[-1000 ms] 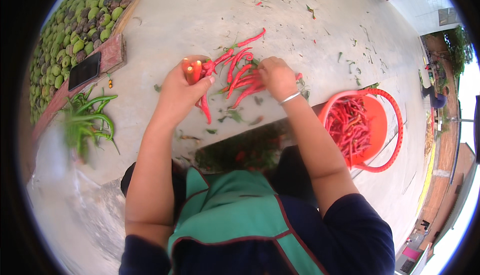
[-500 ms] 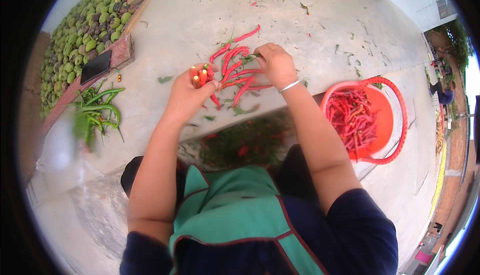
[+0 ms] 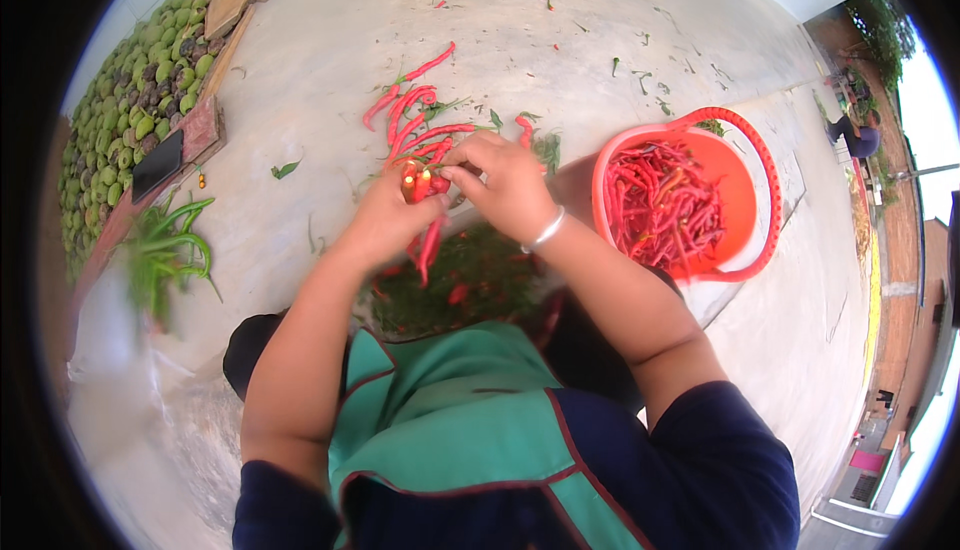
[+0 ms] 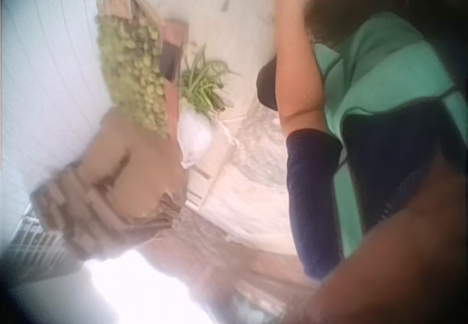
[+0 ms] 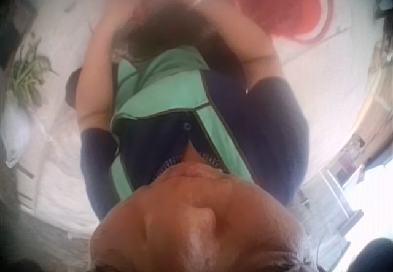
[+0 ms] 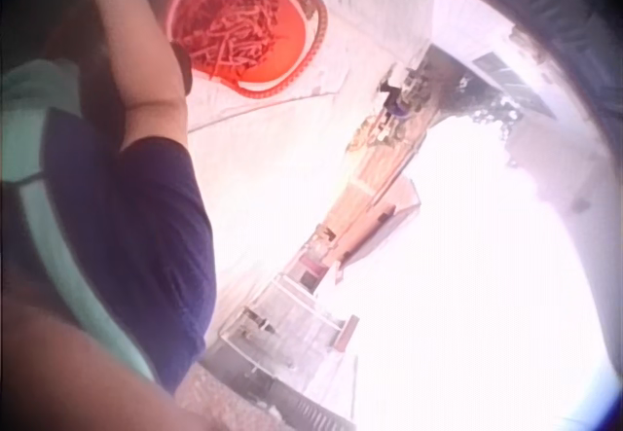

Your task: The person removes stems from red chilies by hand and places them into a red basket. They then carry the basket and pour the chilies onto a larger pile on the ground before moving a broom and dustpan into a storage area and handling a large sack.

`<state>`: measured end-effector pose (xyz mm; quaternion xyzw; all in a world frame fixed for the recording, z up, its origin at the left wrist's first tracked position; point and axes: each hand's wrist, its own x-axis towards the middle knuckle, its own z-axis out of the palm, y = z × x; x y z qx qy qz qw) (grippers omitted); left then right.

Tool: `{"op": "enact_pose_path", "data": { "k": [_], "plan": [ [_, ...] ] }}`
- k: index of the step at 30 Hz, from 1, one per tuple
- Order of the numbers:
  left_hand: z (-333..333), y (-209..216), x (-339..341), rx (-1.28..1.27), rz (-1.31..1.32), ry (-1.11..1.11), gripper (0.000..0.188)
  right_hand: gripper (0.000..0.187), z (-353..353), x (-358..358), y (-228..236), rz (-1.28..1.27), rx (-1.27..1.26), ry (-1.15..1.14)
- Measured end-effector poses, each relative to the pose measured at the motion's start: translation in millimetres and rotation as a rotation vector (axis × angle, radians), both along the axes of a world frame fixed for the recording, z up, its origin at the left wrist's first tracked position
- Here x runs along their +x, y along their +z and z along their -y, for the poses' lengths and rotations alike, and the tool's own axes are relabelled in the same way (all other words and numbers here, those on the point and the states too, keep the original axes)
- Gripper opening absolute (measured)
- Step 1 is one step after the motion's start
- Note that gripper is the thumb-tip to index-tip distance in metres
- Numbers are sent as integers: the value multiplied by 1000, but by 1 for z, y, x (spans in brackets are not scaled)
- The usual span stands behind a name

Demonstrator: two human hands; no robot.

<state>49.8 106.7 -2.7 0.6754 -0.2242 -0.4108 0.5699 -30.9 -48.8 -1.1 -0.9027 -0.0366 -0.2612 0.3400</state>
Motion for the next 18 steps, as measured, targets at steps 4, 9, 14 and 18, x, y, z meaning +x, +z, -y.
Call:
{"op": "enact_pose_path", "data": {
  "k": [4,9,14,18],
  "plan": [
    [-3,-3,3,19,-64,109,22,15,20,-13,-3,-280,-153,104],
    [-7,3,15,6,13,174,29,24,90,-3,-43,-482,-287,-265],
    [-1,-1,11,-51,-44,136,28,35,118,33,-64,-586,-220,-546],
    [-2,1,13,-35,60,146,25,33,106,45,-39,-488,138,-398]
  ]
}}
